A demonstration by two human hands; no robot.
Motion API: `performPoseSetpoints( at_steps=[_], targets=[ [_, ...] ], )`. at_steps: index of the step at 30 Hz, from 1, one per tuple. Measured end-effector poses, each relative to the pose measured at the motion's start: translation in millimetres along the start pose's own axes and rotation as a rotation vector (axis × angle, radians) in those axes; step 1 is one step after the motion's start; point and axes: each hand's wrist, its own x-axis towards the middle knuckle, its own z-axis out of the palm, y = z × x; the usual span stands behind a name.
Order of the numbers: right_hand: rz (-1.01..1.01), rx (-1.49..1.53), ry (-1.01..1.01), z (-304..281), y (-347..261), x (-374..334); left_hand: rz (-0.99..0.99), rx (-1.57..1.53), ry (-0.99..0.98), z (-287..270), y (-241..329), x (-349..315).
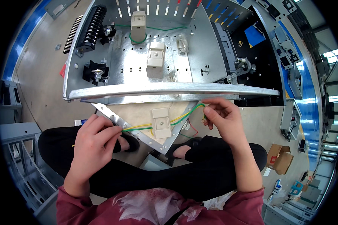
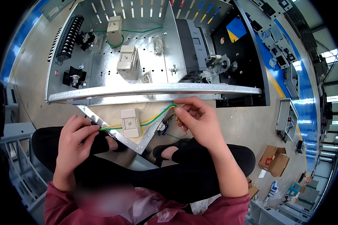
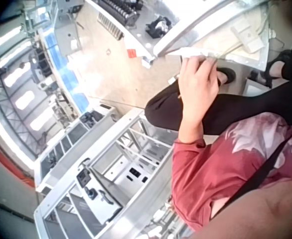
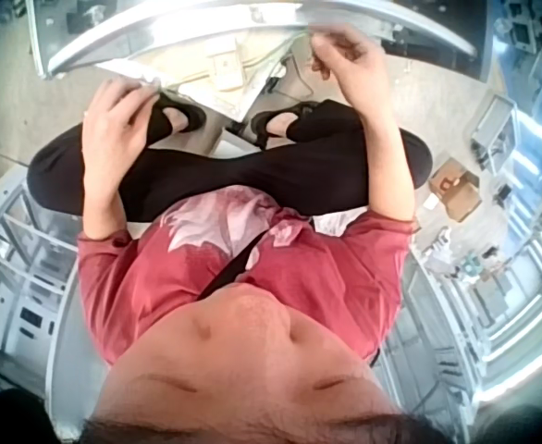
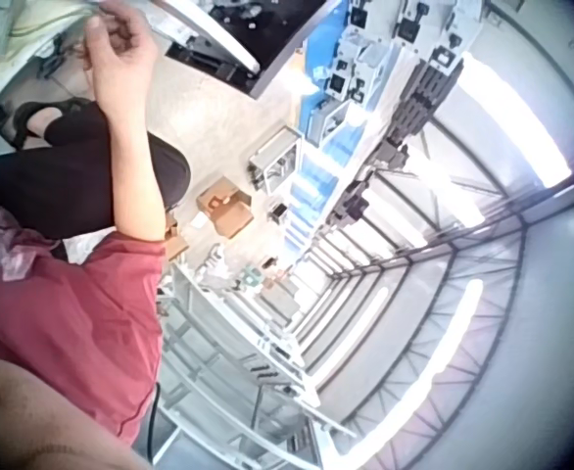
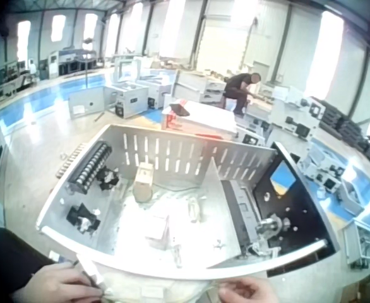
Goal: The person sits on the floor and threads yellow and green wires through a white electrical component. They then insert the wires into a metal electrical enclosure and use wire cutters to trim the excess wire.
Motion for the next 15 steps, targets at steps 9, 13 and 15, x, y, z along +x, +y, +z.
performPoseSetpoints(
  at_steps=[9,13,15],
  targets=[
    [-0.099,-0.264,0.074,10.9,-2.3,-5.4,0.009,-0.006,0.028,2.7,-1.4,0.3],
    [-0.239,-0.419,0.13,16.3,2.3,-2.0,0.004,0.007,0.022,3.0,-2.1,0.5],
    [-0.22,-0.41,0.13,17.4,1.9,-1.4,-0.005,-0.002,0.023,4.0,-2.8,0.0]
  ],
)
